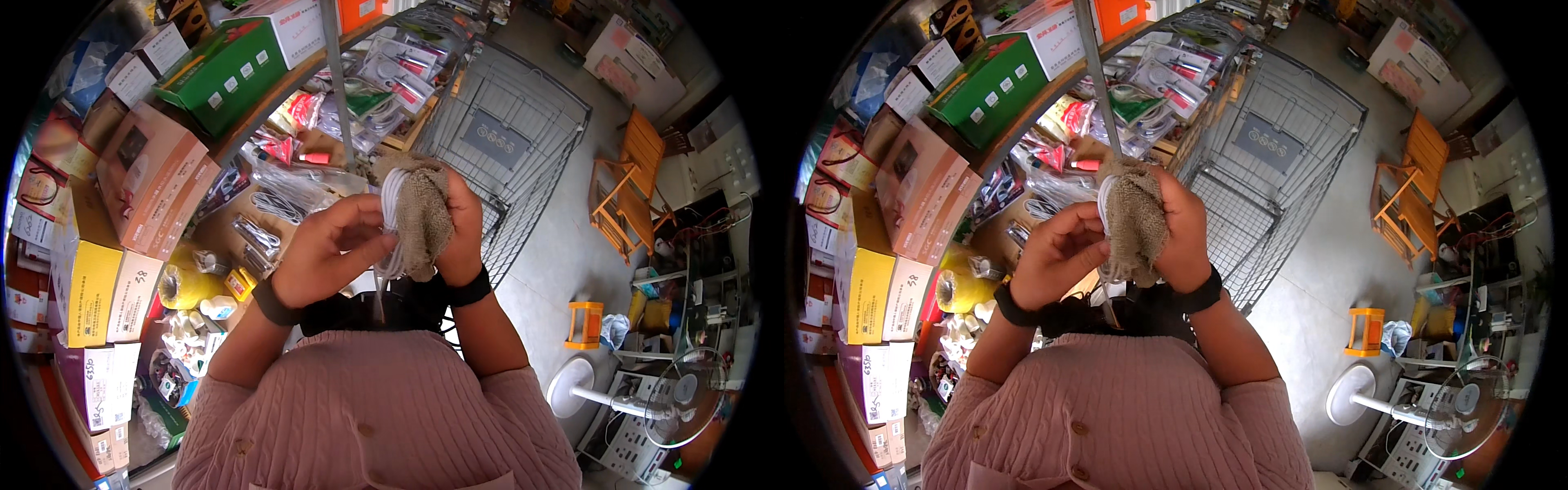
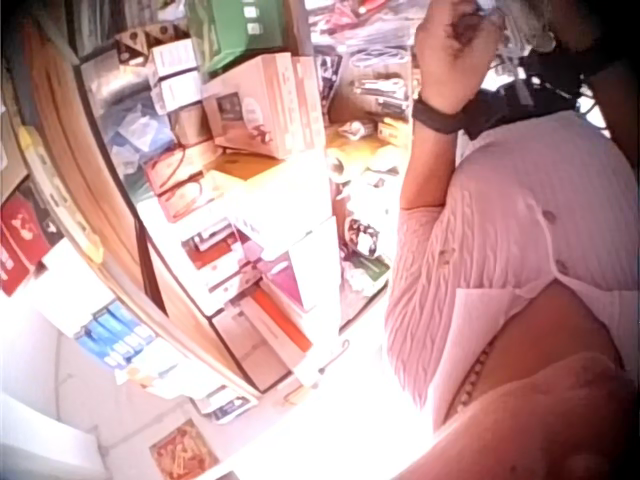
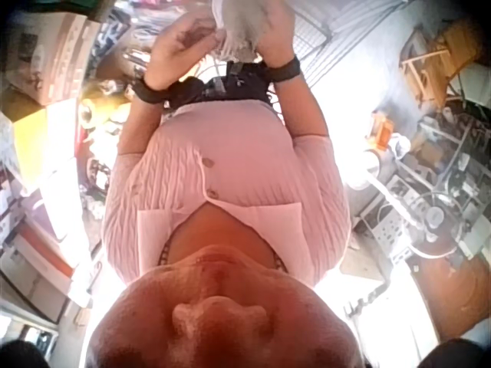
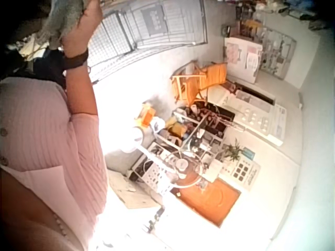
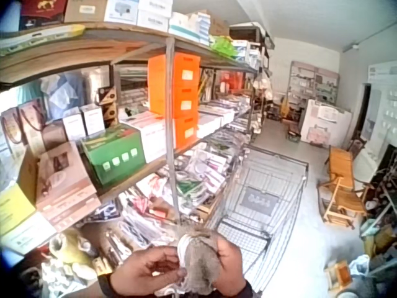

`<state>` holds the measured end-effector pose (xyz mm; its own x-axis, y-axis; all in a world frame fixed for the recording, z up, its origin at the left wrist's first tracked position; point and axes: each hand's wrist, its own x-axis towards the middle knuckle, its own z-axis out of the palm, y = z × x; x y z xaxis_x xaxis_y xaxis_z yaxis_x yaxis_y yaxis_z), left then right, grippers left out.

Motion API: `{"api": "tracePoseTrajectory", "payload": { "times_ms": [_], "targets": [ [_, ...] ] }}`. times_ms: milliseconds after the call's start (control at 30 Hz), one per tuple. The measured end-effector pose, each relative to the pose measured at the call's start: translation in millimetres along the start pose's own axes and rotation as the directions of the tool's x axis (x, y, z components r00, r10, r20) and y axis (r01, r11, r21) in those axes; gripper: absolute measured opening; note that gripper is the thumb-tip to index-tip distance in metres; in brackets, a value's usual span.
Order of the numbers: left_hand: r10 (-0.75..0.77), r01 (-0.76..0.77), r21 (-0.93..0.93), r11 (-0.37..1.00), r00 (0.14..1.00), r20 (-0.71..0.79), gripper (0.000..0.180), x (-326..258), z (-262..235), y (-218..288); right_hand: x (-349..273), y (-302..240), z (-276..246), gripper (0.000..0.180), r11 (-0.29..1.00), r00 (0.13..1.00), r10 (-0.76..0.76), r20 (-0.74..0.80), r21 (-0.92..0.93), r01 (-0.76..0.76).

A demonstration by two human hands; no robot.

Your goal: The person wipes down several gray and white cables using a cloth by hand while in a storage area.

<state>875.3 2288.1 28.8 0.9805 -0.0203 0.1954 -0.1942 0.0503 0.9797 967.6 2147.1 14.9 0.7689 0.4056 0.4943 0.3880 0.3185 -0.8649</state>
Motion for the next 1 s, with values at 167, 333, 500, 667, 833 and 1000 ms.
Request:
{"api": "tracePoseTrajectory", "payload": {
  "times_ms": [167,333,500,667,833,1000],
  "targets": [
    [-0.015,0.018,-0.057,0.998,0.998,0.053,0.028,3,-2,2,-3,-2,-4,0.035,0.998,0.998,0.061,0.016,-0.032,-0.060],
    [0.026,-0.023,-0.066,0.998,0.999,0.043,0.028,-1,-4,5,-7,8,-9,0.037,0.964,0.978,0.194,0.070,0.173,-0.204],
    [0.033,-0.033,-0.061,0.998,0.999,-0.004,0.029,-3,-4,5,1,-7,-1,0.042,0.976,0.981,0.096,0.169,-0.211,-0.060],
    [0.000,0.000,-0.070,0.998,1.000,-0.001,0.029,-11,-7,6,-8,-5,6,0.039,0.992,0.986,0.116,0.124,0.026,-0.120],
    [-0.005,0.004,-0.111,0.994,1.000,-0.009,0.028,-18,-12,8,-6,-3,15,0.036,0.942,0.967,0.224,0.123,0.226,-0.247],
    [0.036,-0.053,-0.149,0.987,0.992,-0.119,0.035,-21,-19,11,1,0,8,0.043,0.852,0.922,-0.121,0.367,-0.438,0.286]
  ]
}}
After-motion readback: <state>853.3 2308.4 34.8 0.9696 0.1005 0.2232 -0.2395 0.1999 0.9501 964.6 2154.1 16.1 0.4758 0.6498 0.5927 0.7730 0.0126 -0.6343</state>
